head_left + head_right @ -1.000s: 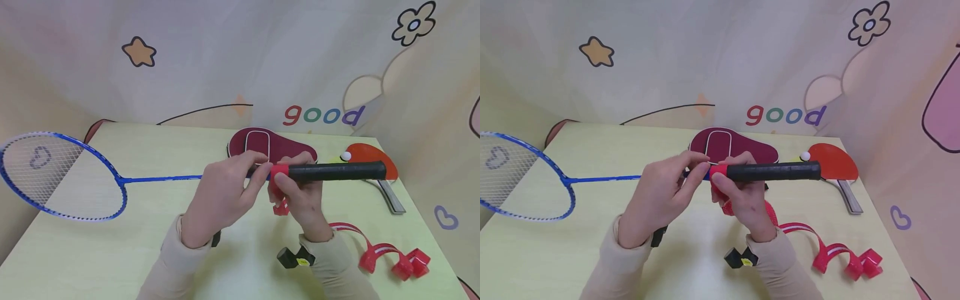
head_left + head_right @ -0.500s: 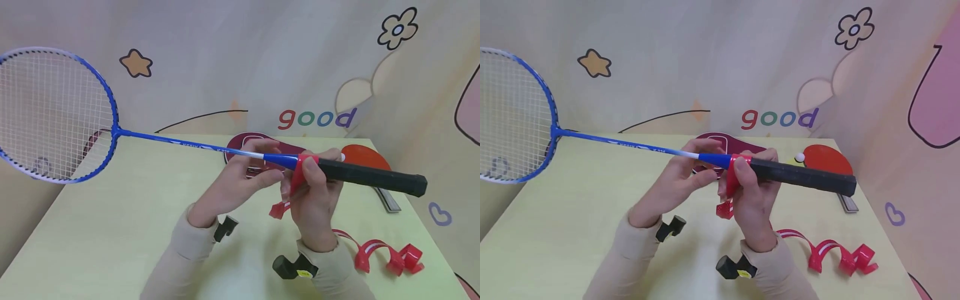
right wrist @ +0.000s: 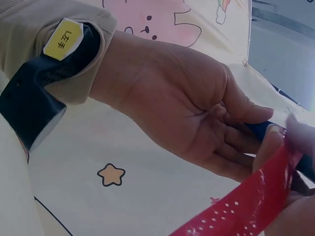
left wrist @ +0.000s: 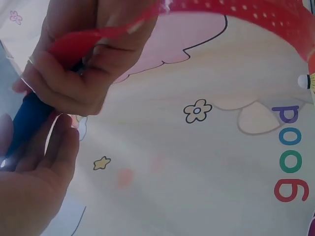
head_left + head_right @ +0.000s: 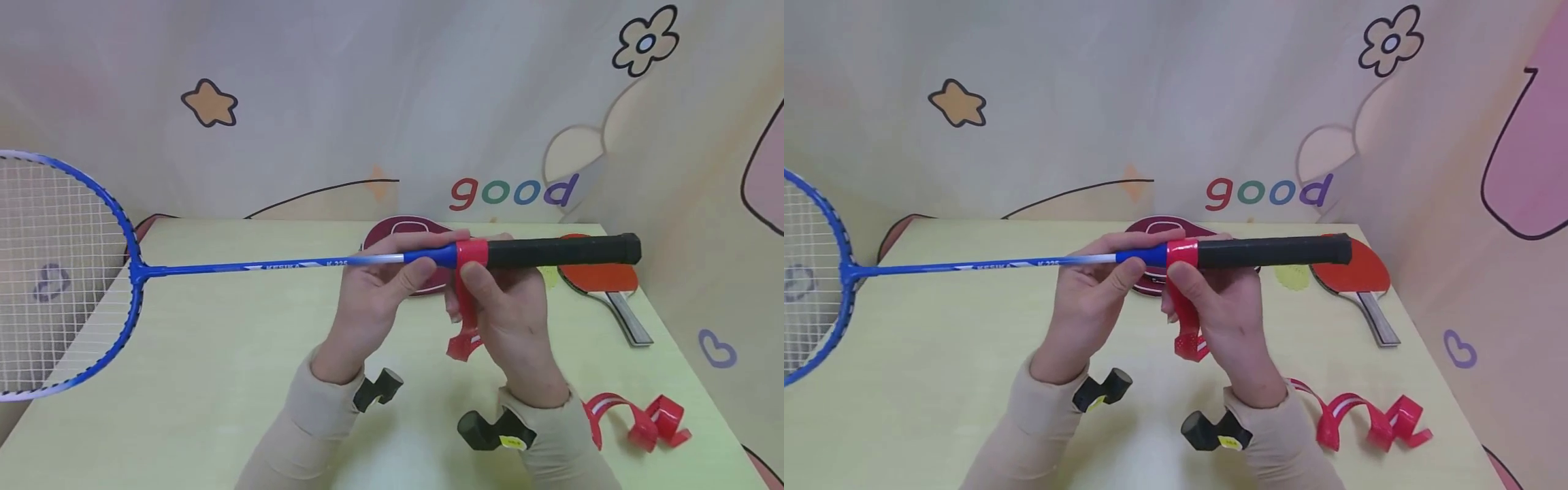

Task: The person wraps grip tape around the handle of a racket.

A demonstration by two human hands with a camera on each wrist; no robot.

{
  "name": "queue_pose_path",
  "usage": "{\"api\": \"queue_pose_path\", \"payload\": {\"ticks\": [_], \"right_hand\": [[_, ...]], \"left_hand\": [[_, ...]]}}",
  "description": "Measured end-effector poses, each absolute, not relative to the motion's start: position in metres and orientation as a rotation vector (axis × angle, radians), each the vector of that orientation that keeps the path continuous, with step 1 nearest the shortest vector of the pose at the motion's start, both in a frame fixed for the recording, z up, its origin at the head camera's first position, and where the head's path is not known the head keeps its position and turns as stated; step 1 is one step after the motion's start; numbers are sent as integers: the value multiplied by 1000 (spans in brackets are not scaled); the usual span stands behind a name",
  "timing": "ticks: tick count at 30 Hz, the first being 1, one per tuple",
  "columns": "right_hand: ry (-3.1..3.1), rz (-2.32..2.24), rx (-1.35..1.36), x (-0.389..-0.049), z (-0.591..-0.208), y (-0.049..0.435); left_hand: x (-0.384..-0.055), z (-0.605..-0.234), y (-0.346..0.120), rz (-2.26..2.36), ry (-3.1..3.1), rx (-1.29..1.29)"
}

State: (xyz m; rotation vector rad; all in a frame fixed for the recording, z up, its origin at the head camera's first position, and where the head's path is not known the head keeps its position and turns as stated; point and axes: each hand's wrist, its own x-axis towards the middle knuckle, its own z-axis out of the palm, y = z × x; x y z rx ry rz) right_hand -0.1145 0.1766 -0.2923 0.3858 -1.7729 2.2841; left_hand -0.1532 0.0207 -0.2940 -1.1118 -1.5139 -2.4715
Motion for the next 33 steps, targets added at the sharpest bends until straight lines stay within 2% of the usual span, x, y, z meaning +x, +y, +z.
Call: {"api": "queue_pose_path", "payload": {"ticks": [9, 18, 29, 33], "right_hand": [[-2024, 2146, 248, -115, -289, 176], [-1948, 2192, 213, -117, -295, 167], [-1589, 2357, 484, -127, -305, 167], [-1572, 2369, 502, -128, -306, 169]], "left_hand": [[-154, -291, 11, -2296, -1611, -895], [-154, -291, 12, -2312, -1534, -862], [-148, -292, 16, -2311, -1613, -754], [-147, -292, 17, -2319, -1623, -746]]}}
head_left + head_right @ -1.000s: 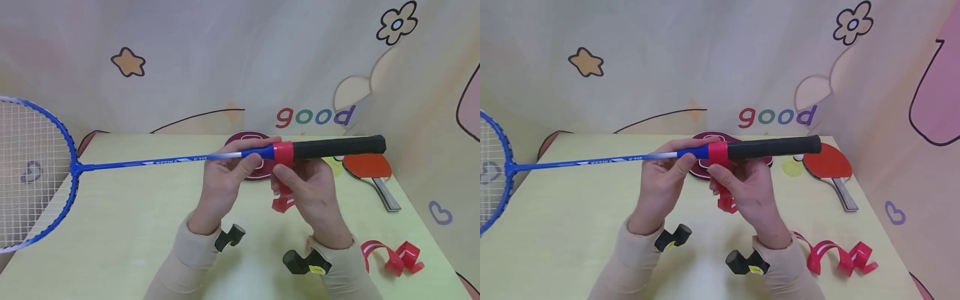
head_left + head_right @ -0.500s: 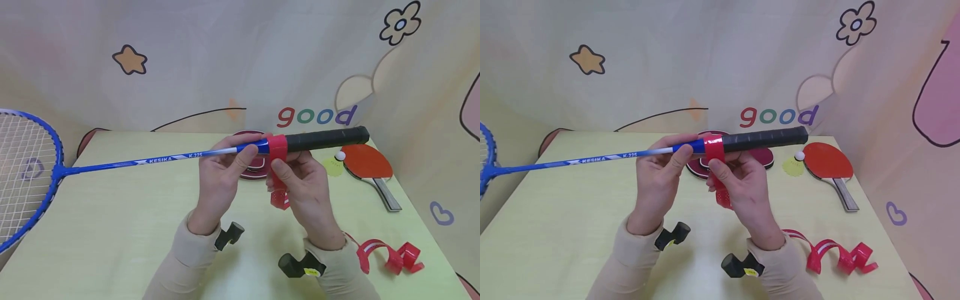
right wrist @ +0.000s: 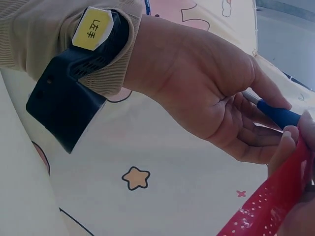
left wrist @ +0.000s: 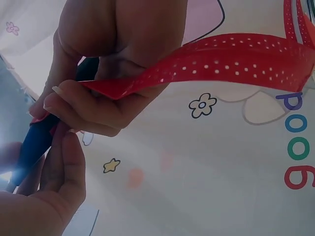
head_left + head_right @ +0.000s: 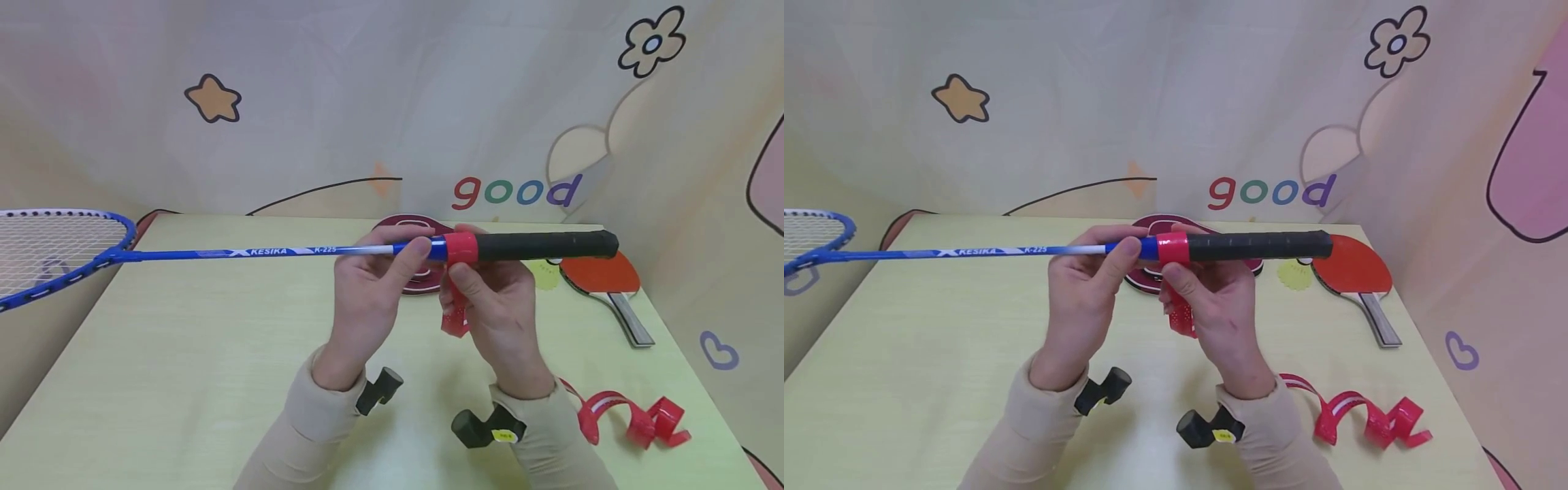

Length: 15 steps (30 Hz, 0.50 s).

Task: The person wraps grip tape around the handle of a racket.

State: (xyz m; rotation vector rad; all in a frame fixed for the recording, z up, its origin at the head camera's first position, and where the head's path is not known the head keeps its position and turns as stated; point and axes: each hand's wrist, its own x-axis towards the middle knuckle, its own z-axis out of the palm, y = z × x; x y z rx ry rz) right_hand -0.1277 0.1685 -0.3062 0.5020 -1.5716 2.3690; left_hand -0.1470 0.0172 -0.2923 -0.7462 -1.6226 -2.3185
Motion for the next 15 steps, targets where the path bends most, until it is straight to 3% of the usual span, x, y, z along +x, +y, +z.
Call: {"api": "queue_pose_path", "payload": {"ticks": [15], "right_hand": [[-1567, 2287, 481, -124, -310, 165]], "left_hand": [[-148, -292, 16, -2464, -1547, -939]]}}
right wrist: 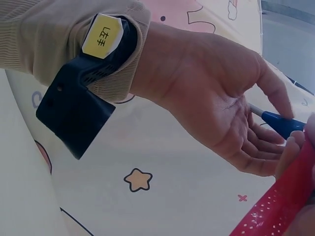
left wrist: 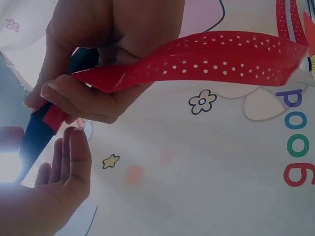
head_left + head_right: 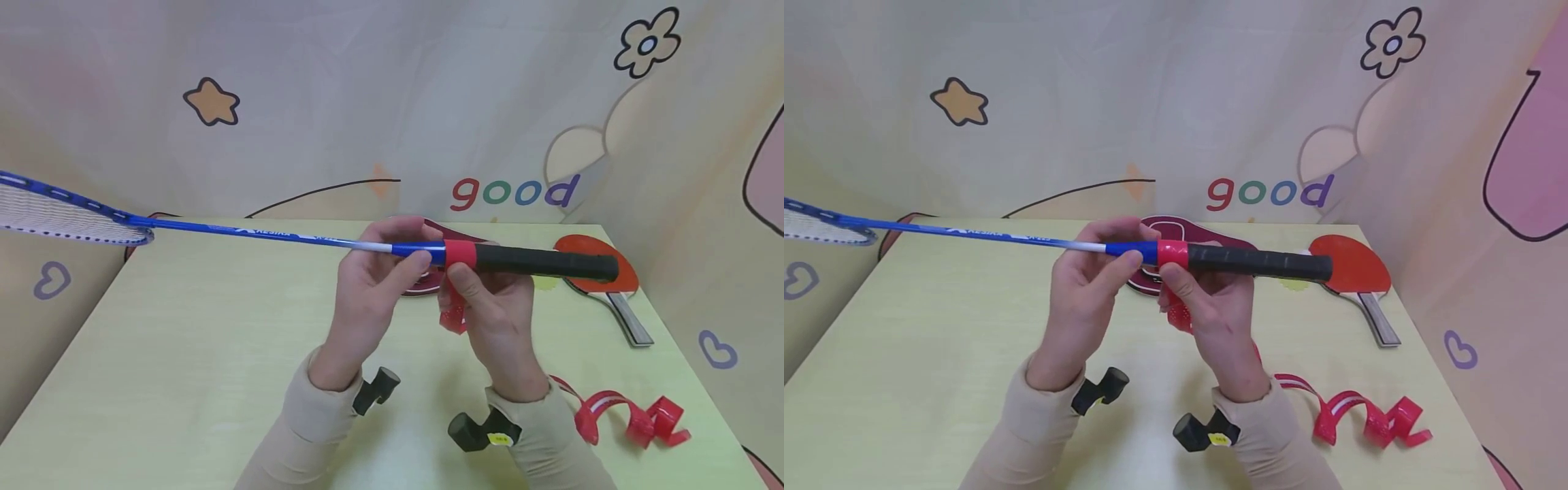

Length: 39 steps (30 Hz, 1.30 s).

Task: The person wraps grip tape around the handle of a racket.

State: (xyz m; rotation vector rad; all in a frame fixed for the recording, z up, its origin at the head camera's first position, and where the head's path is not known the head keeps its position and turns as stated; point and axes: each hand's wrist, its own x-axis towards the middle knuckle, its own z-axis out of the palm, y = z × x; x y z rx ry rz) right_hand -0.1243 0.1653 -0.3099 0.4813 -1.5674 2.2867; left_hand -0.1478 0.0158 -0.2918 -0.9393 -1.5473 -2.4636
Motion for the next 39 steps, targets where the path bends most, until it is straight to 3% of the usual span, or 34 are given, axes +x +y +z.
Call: {"api": "queue_pose_path", "payload": {"ticks": [12, 39], "right_hand": [[-1560, 2408, 361, -117, -304, 164], [-1727, 2393, 274, -98, -290, 153]], "left_hand": [[-155, -297, 22, -2384, -1414, -1255], [-157, -301, 20, -2341, -1299, -1061]]}}
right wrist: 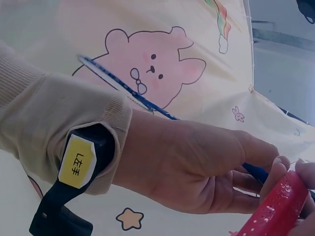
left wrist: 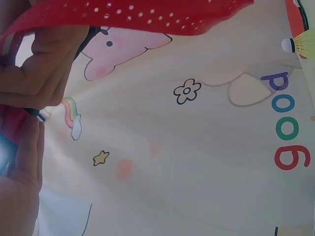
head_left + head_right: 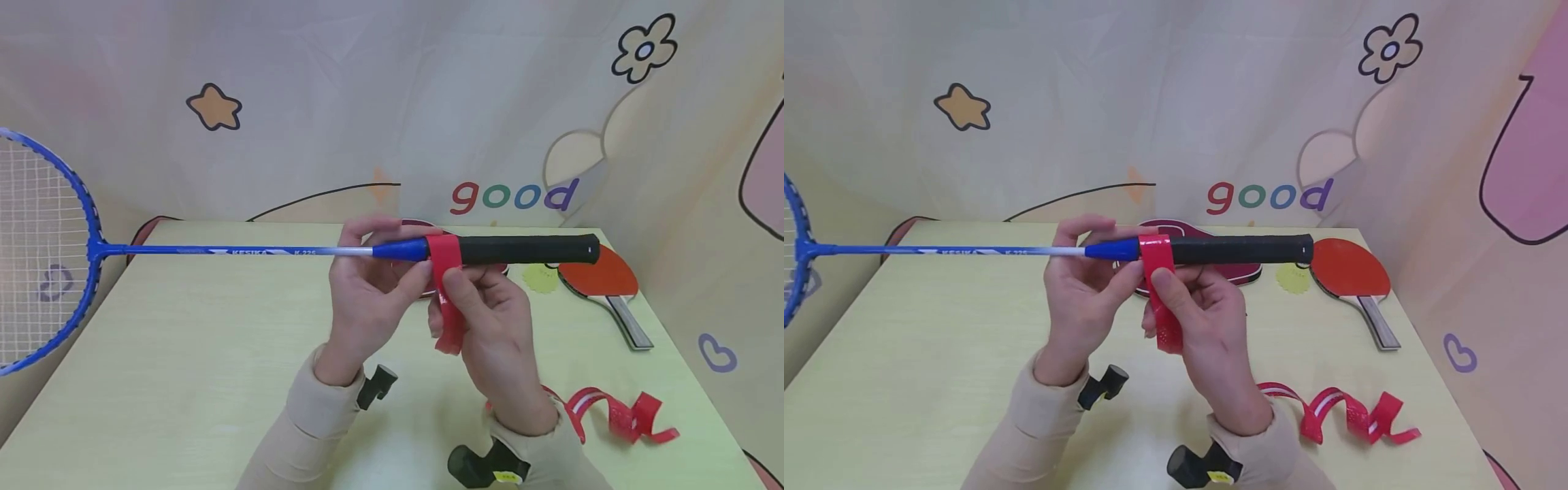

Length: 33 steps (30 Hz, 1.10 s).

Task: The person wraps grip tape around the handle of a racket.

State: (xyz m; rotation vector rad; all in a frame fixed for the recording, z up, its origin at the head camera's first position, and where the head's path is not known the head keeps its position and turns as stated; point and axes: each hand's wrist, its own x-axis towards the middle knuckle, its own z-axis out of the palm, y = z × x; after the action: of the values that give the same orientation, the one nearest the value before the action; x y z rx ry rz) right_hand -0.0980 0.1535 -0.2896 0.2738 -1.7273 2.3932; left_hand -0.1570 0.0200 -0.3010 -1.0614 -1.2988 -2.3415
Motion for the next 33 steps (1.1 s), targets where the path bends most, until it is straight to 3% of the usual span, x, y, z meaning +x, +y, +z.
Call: {"api": "queue_pose_path", "payload": {"ticks": [33], "right_hand": [[-1618, 2369, 470, -113, -303, 154]], "left_hand": [[-150, -299, 25, -2318, -1251, -850]]}}
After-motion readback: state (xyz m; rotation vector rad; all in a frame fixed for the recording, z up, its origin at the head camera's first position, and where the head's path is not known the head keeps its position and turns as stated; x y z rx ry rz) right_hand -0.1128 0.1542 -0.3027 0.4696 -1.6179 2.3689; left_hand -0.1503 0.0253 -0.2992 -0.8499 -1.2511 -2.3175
